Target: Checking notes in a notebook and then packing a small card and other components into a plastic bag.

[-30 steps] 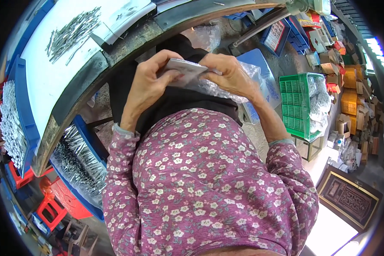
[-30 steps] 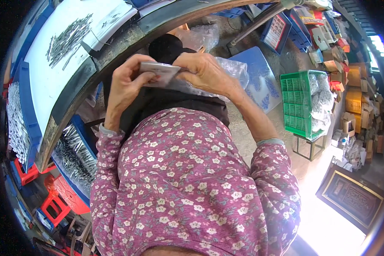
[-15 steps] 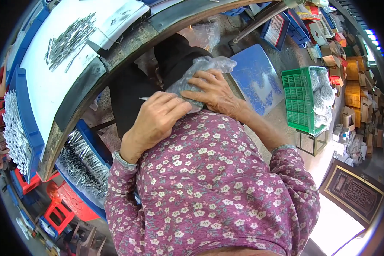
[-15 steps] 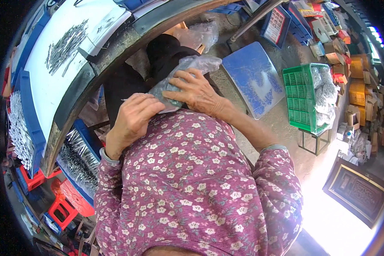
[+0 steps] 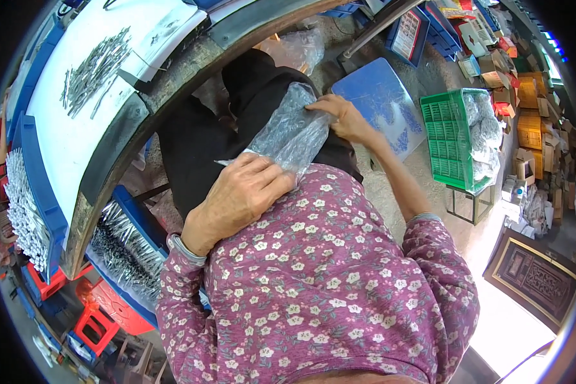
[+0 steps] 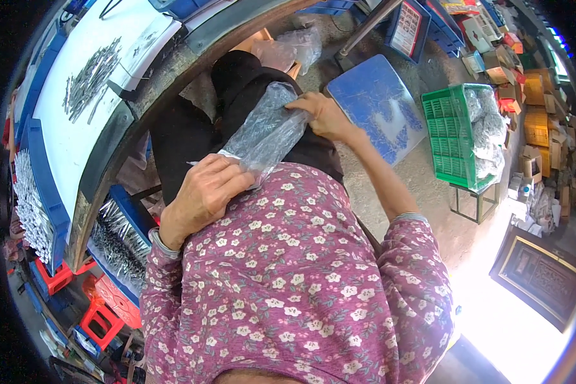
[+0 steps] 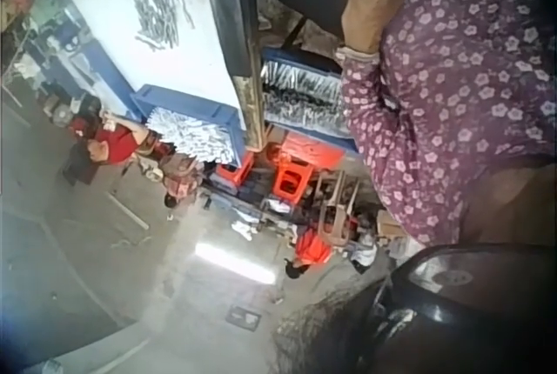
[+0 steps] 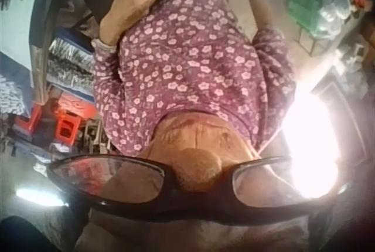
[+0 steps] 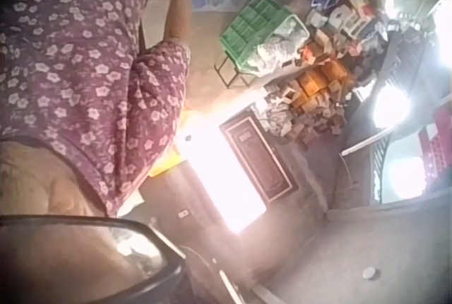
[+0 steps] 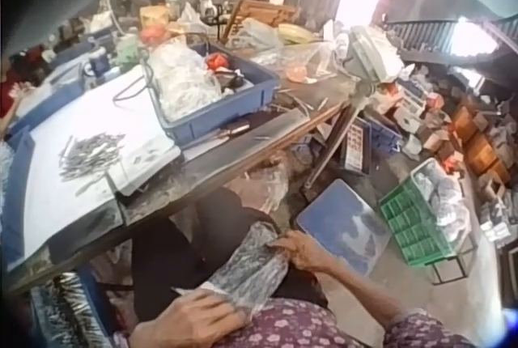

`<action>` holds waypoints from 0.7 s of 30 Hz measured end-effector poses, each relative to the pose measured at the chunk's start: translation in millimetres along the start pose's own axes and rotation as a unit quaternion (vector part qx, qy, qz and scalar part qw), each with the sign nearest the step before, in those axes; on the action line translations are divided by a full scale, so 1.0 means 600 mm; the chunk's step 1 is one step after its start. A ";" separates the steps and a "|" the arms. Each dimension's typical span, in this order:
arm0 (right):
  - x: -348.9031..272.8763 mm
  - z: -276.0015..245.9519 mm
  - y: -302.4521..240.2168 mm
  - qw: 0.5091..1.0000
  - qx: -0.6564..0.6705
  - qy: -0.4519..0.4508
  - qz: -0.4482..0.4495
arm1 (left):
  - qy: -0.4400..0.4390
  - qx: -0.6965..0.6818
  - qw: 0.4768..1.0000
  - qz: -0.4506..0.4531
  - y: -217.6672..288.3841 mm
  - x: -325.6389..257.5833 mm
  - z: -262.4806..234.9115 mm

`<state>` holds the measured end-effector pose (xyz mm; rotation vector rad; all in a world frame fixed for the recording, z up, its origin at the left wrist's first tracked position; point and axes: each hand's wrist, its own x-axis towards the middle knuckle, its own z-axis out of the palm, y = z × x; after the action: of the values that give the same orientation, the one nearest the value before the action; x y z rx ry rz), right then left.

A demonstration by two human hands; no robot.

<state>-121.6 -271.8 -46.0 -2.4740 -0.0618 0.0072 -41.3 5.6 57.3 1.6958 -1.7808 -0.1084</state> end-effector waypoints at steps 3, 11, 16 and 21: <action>0.016 -0.089 0.002 0.960 0.149 -0.237 0.018 | 0.003 0.009 1.000 -0.009 0.002 -0.011 -0.001; 0.082 -0.030 0.090 0.875 0.444 -0.023 0.194 | -0.011 0.006 1.000 -0.012 0.001 -0.008 -0.001; 0.102 -0.008 0.087 0.898 0.386 -0.060 0.203 | -0.001 -0.001 1.000 -0.026 0.000 -0.015 -0.003; 0.106 -0.024 0.075 0.865 0.454 -0.079 0.199 | 0.005 0.001 1.000 -0.020 -0.003 -0.018 0.001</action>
<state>-55.8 -312.9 -61.6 -1.4931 0.3165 0.3393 -40.9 14.8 51.5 1.7300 -1.7411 -0.1162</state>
